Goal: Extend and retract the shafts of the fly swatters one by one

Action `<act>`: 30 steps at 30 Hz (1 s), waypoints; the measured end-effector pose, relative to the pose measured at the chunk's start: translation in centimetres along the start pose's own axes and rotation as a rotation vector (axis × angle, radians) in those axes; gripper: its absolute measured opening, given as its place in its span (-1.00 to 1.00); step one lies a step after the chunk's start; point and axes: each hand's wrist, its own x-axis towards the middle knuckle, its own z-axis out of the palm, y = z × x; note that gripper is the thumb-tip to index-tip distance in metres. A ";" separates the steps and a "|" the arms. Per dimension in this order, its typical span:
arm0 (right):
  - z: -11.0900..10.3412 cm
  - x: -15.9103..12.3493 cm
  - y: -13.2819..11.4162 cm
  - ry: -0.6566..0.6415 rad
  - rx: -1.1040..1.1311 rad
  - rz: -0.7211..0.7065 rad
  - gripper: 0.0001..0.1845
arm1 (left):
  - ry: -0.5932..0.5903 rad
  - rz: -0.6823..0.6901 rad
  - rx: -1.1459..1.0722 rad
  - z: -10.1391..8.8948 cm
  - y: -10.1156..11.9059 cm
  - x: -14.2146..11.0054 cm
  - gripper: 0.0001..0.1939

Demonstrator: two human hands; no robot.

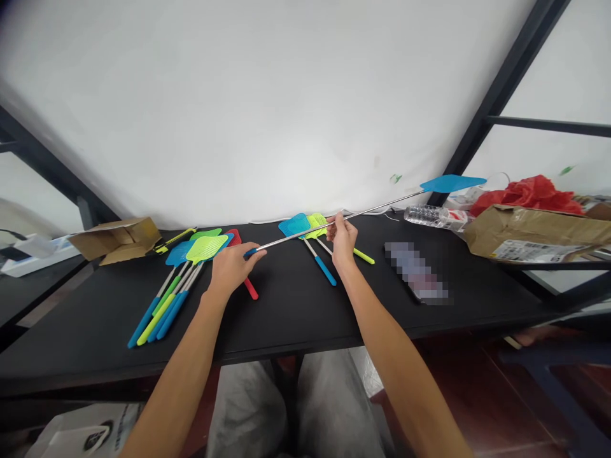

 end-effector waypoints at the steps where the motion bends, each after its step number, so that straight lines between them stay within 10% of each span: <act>1: -0.1 0.1 0.0 -0.001 -0.003 -0.008 -0.49 | -0.011 0.014 -0.004 0.0 0.0 0.0 -0.64; 17: 0.0 -0.7 0.8 -0.100 -0.010 -0.048 -0.49 | -0.083 0.069 0.016 0.1 1.1 -0.3 -0.57; 30: 2.6 -5.2 1.8 -0.541 -0.092 0.103 -0.51 | -0.101 0.119 -0.091 0.5 3.0 -0.6 -0.53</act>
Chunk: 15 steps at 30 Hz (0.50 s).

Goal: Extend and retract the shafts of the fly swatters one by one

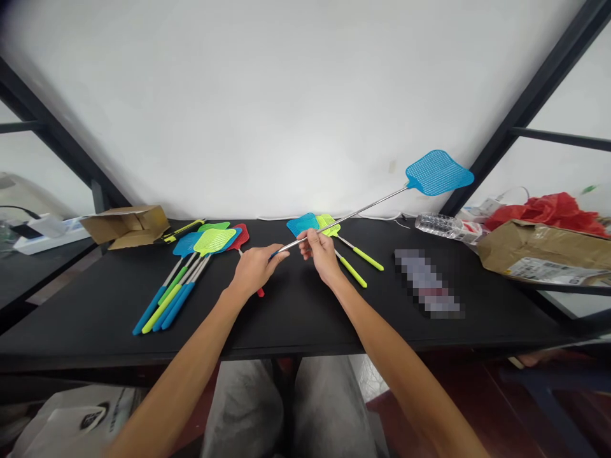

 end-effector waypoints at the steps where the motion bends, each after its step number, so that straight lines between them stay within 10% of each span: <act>1: 0.2 -0.1 0.0 -0.030 -0.003 0.007 -0.51 | 0.002 0.004 -0.010 0.0 0.1 0.0 -0.53; 15: 0.6 -0.6 -0.3 -0.206 -0.042 0.106 -0.47 | -0.013 0.010 -0.053 0.2 0.1 0.0 -0.53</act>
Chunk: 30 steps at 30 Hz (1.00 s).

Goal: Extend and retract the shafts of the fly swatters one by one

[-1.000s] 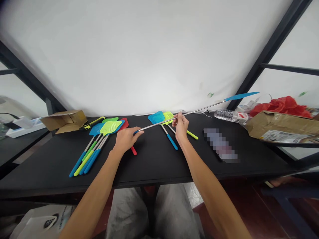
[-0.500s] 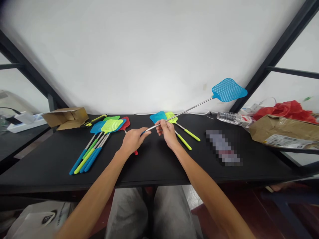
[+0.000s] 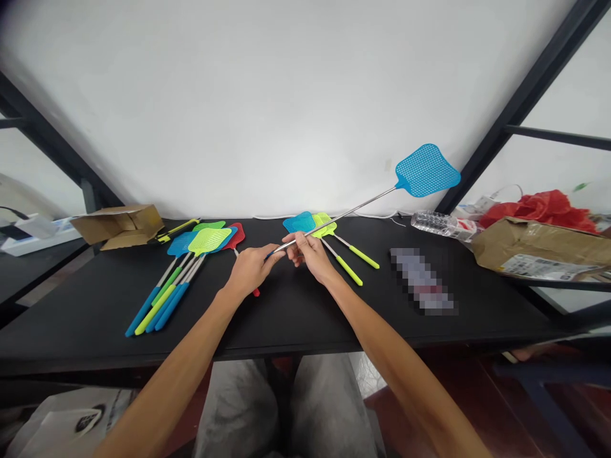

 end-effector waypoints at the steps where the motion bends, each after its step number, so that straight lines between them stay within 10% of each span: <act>1: 0.0 0.1 0.0 -0.010 -0.010 -0.002 -0.47 | 0.004 0.003 -0.006 0.1 0.0 0.0 -0.53; 14: -6.6 1.7 -2.8 0.614 0.225 -0.268 -0.49 | -0.009 -0.019 0.094 -0.2 -0.8 0.1 -0.49; 30: 0.5 0.5 0.1 0.107 0.043 -0.110 -0.48 | 0.019 -0.021 -0.019 0.0 0.0 0.1 -0.51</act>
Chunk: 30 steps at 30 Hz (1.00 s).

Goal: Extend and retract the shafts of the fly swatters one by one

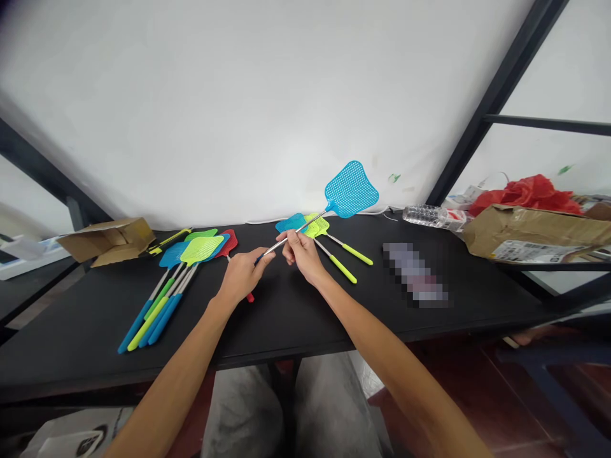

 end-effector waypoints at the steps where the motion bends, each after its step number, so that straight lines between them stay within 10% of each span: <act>1: 0.1 0.0 0.0 -0.003 -0.013 0.008 -0.46 | -0.001 0.000 0.000 0.0 0.0 0.0 -0.52; 15: -5.6 2.0 -4.1 0.485 0.308 -0.126 -0.36 | -0.054 0.028 -0.019 0.2 -0.1 0.0 -0.51; 30: -0.9 0.7 -1.8 0.192 0.231 -0.052 -0.54 | -0.026 0.018 -0.148 0.3 0.2 0.0 -0.49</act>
